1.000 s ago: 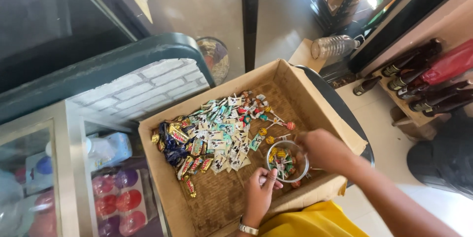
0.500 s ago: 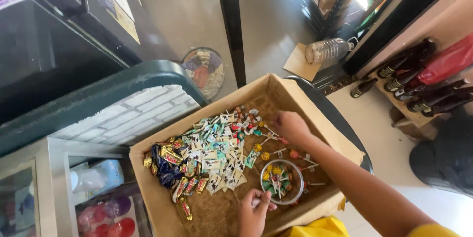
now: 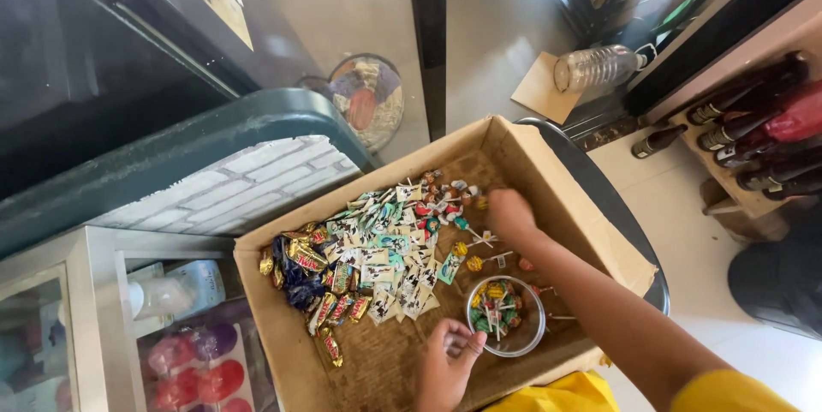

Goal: The recorder is organizing candy, specifically lollipops, into a plastic jar from a cardboard box.

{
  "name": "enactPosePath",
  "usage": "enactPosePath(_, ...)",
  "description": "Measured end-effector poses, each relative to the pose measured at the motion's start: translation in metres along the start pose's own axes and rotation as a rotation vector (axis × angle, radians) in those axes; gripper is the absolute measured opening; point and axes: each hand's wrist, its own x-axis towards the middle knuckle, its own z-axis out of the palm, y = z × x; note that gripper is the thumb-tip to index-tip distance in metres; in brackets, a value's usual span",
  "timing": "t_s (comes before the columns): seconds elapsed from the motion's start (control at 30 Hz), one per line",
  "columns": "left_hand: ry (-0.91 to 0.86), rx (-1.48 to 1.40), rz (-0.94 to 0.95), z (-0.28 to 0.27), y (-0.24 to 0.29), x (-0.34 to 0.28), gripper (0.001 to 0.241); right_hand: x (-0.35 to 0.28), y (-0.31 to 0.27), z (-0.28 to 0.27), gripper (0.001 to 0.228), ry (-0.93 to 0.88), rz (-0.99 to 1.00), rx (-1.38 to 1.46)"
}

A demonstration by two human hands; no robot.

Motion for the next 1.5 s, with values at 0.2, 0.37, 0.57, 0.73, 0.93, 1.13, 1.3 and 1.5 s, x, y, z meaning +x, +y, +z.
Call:
enactPosePath(0.2, 0.053, 0.428, 0.018, -0.005, 0.078, 0.004, 0.048, -0.096, -0.022, -0.116, 0.035, 0.414, 0.061, 0.495)
enactPosePath(0.37, -0.05, 0.689, 0.354, -0.001, 0.082, 0.034, 0.038, -0.187, -0.046, -0.183, 0.037, 0.338, 0.143, 0.609)
enactPosePath(0.57, 0.006, 0.706, -0.065, 0.005, 0.064, 0.01, 0.025, -0.258, -0.047, -0.17, 0.055, 0.266, -0.125, 0.402)
enactPosePath(0.73, 0.055, 0.962, 0.008, 0.009, 0.086, -0.033, 0.037, -0.275, -0.076, -0.195, 0.034, -0.067, 0.068, 0.451)
enactPosePath(0.93, -0.091, 0.931, 0.262, 0.035, 0.107, -0.053, 0.034, -0.268, -0.061, -0.203, 0.009, -0.125, 0.052, 0.603)
enactPosePath(1.13, -0.523, 1.076, 0.115, 0.054, 0.061, -0.021, 0.084, -0.262, -0.021, -0.198, 0.009, -0.052, 0.09, 0.768)
enactPosePath(1.3, -0.79, 1.102, 0.076, 0.058, 0.049, 0.009, 0.132, -0.259, 0.018, -0.179, 0.01, -0.043, 0.161, 0.84)
enactPosePath(1.5, -1.014, 1.203, 0.013, 0.068, -0.004, 0.046, 0.129, -0.251, 0.039, -0.164, 0.011, -0.067, 0.248, 0.879)
